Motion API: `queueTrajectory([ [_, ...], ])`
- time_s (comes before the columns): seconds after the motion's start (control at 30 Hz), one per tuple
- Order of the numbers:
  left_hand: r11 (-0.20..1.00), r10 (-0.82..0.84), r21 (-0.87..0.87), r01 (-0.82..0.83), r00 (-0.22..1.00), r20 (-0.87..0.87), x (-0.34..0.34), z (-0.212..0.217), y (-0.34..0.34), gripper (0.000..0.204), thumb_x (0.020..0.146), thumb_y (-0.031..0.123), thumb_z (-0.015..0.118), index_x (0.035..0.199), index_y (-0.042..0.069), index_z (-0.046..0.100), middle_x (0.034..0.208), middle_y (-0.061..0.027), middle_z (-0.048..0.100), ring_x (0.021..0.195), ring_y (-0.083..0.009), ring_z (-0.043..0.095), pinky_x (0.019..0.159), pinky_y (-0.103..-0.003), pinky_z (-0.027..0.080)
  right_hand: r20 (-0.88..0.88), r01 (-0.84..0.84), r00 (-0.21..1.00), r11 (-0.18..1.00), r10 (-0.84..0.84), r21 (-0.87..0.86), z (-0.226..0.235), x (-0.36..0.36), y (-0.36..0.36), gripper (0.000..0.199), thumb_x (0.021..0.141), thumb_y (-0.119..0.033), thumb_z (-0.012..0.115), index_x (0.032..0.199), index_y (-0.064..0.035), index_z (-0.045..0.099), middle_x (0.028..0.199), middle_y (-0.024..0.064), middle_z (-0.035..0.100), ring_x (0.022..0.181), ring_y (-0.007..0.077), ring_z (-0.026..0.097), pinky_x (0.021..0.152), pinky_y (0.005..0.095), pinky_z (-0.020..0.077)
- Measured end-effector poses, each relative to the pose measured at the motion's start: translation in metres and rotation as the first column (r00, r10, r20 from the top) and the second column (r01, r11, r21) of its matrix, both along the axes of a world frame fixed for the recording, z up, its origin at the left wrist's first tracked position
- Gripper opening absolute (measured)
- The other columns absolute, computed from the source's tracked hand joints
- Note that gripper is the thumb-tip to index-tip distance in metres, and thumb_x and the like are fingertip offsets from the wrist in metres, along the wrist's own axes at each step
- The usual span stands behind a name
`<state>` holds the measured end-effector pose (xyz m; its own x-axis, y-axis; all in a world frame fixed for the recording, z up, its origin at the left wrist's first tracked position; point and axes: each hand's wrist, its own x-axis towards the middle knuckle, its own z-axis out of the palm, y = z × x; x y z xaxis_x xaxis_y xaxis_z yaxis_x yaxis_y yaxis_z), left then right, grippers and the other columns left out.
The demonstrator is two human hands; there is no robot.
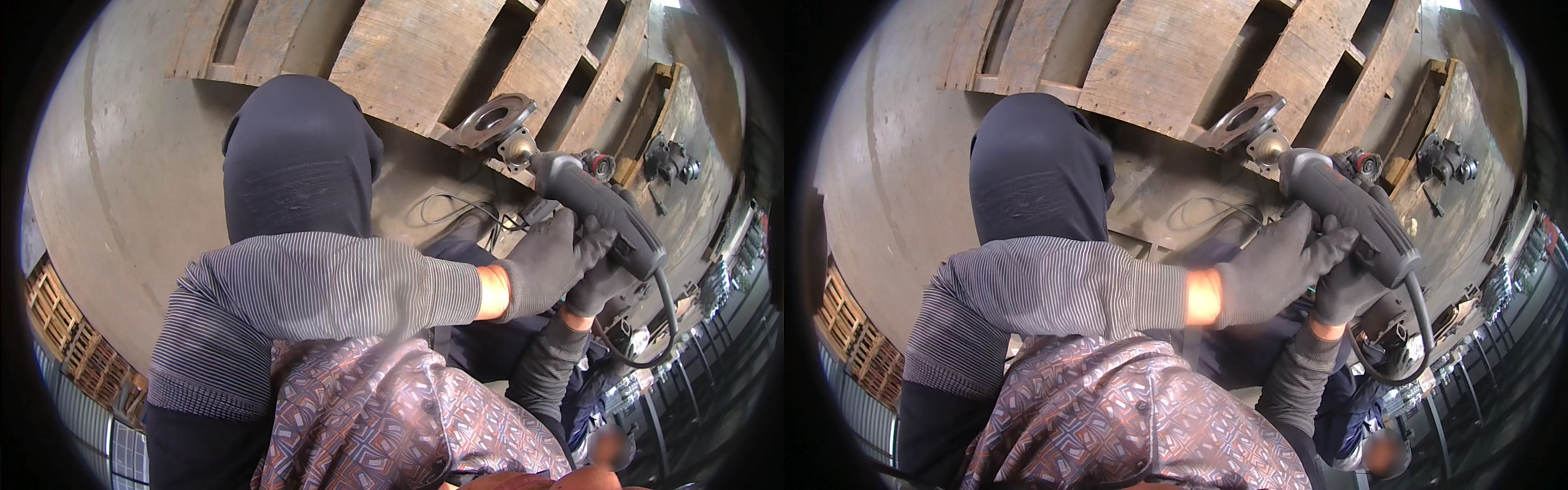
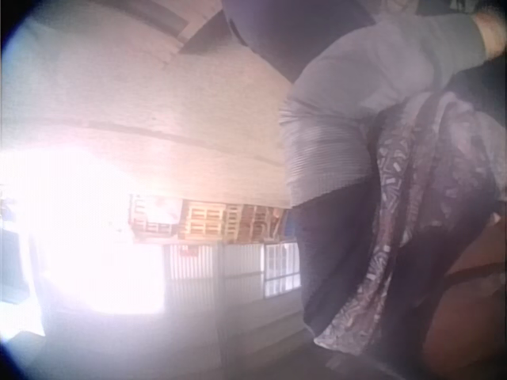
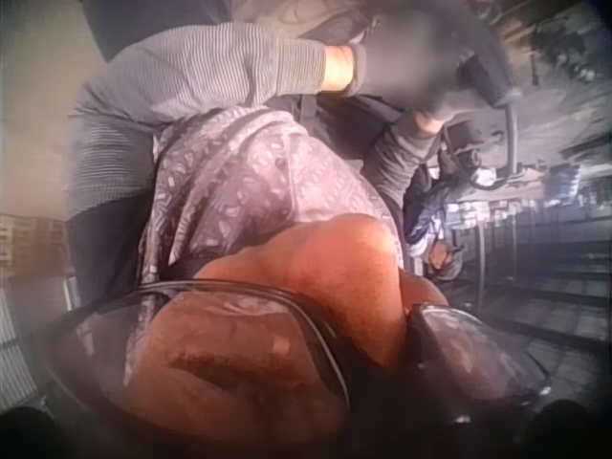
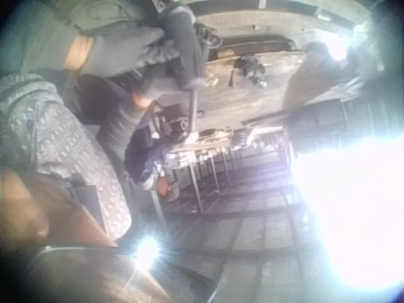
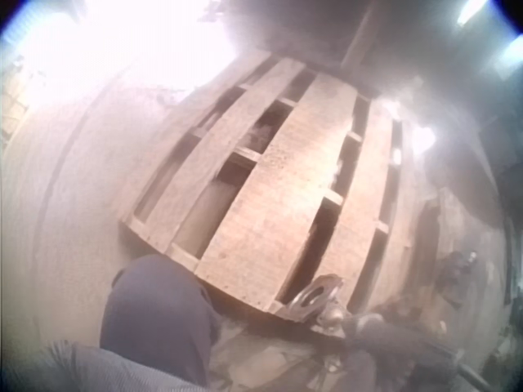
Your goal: The person sits on the floor and uses a die grinder and an angle grinder to smooth the interior and exterior surfaces of a metal engine part. They repeatedly reposition the part on a wooden pallet and switch between tools to finish different areas.
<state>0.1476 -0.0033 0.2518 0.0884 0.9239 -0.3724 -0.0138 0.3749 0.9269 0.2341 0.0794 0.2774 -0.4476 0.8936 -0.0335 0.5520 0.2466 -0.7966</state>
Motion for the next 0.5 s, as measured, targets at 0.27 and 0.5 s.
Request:
queueTrajectory([
  [0.27,0.949,0.29,0.067,-0.31,0.934,0.208,0.045,-0.046,-0.001,0.029,0.108,0.016,0.052,0.13,-0.004,0.053,0.134,-0.0128,0.062,0.12,-0.0183,0.06,0.091,-0.033,0.05,-0.095,-0.001,0.995,1.0,0.002,0.0,-0.005,-0.003,0.0,0.052,0.093,0.002,0.071,0.142,0.0081,0.054,0.134,0.0165,0.066,0.122,0.0257,0.065,0.106,0.0425,0.0525],
  [0.5,0.923,0.385,-0.138,-0.36,0.844,0.373,-0.007,-0.01,-0.002,0.029,0.111,0.025,0.055,0.114,-0.004,0.058,0.11,-0.0093,0.071,0.1,-0.0163,0.067,0.085,-0.03,0.053,-0.006,-0.049,0.999,0.997,0.05,0.057,0.002,-0.01,-0.001,0.059,0.089,0.005,0.074,0.143,0.0086,0.053,0.134,0.0185,0.066,0.121,0.0251,0.066,0.107,0.0409,0.0531],
])
